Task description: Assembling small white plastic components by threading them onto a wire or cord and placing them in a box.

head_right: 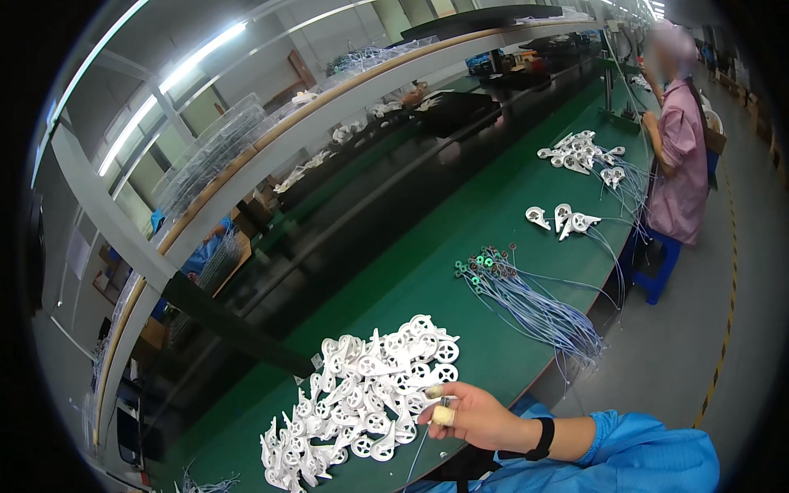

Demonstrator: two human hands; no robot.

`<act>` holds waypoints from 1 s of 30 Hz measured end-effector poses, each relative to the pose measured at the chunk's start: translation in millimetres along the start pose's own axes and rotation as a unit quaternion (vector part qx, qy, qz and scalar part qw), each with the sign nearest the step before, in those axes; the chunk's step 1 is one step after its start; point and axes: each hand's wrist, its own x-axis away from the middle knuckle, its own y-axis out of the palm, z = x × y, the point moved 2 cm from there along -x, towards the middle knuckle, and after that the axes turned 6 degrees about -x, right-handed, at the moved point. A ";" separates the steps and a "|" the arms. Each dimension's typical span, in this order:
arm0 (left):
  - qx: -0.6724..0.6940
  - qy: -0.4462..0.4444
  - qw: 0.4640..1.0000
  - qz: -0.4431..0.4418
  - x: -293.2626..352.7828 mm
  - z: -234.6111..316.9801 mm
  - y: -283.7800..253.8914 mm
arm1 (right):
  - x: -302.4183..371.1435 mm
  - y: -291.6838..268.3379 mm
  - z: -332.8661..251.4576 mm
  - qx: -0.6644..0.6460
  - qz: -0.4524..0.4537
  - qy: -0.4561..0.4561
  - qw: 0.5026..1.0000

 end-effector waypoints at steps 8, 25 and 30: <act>0.370 -0.262 0.888 -0.077 9.2 -44.3 -11.3 | 13.3 2.4 4.6 0.180 -0.087 -0.040 0.979; 0.302 -0.057 0.909 -0.281 -59.2 6.8 96.9 | 33.0 41.3 -16.6 0.678 -0.124 -0.316 0.652; 0.203 -0.012 0.957 -0.206 -58.0 30.0 102.4 | 28.5 54.6 -20.4 0.667 -0.097 -0.344 0.654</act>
